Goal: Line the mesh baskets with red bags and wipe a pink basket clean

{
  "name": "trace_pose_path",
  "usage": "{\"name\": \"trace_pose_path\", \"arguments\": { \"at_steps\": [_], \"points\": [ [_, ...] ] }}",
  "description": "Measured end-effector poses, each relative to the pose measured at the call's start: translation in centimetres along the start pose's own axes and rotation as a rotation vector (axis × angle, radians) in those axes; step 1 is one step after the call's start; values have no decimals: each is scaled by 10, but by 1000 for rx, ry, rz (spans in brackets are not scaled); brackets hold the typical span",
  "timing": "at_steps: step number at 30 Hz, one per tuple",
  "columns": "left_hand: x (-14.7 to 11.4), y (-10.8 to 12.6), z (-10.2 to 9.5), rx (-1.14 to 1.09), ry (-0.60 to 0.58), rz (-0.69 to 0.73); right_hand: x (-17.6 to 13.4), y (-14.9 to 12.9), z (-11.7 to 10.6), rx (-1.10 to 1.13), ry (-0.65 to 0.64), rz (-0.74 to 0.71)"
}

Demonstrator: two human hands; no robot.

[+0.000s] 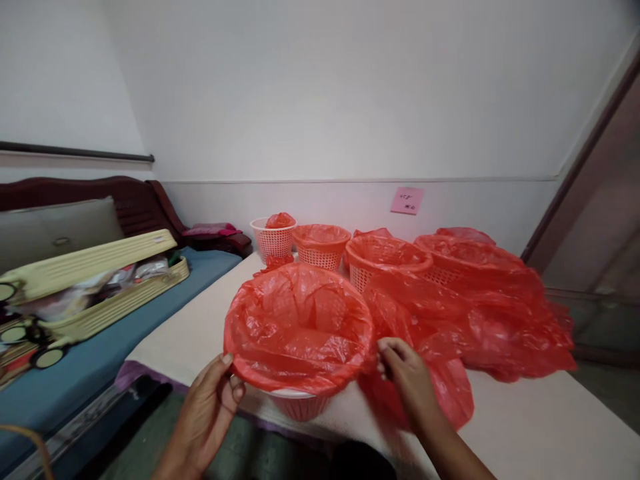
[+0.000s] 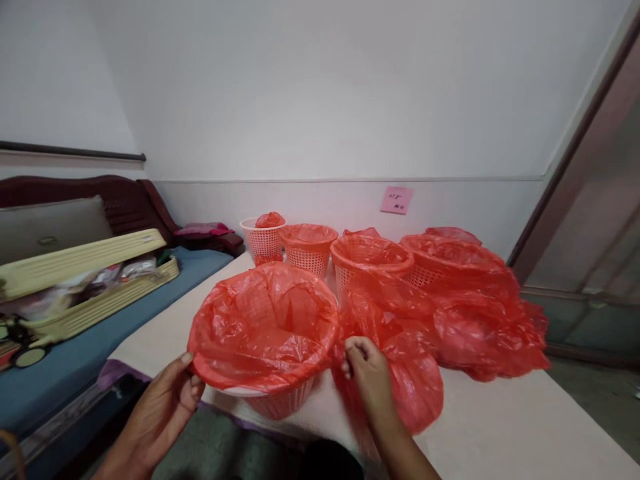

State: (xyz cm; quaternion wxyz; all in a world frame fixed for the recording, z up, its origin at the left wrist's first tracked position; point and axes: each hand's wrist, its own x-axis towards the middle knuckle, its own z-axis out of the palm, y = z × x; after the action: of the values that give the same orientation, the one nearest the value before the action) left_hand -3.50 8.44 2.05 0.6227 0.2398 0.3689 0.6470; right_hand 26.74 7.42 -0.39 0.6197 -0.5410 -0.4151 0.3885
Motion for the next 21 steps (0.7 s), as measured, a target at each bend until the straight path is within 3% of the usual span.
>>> {"name": "trace_pose_path", "arguments": {
  "at_steps": [1, 2, 5, 7, 11, 18, 21],
  "points": [
    [0, 0, 1, -4, -2, -1, -9, -9, -2, -59, 57, -92],
    [0, -1, 3, -8, -6, -4, -19, -18, -2, -216, 118, -282],
    [-1, -1, 8, -12, -24, -18, -49, -36, 11, -607, -36, -915],
    [-1, 0, 11, -11, -35, -21, -59, -38, 25, -797, -107, -1127],
    [-4, -2, 15, -12, -45, -22, -57, -28, 42, -944, -38, -1204],
    [-5, -6, 11, -19, -52, -21, -49, -20, 36, -706, -113, -1291],
    [-5, -6, 12, -10, -69, -32, -52, -14, 36, -711, -109, -1241]
  ]
}}
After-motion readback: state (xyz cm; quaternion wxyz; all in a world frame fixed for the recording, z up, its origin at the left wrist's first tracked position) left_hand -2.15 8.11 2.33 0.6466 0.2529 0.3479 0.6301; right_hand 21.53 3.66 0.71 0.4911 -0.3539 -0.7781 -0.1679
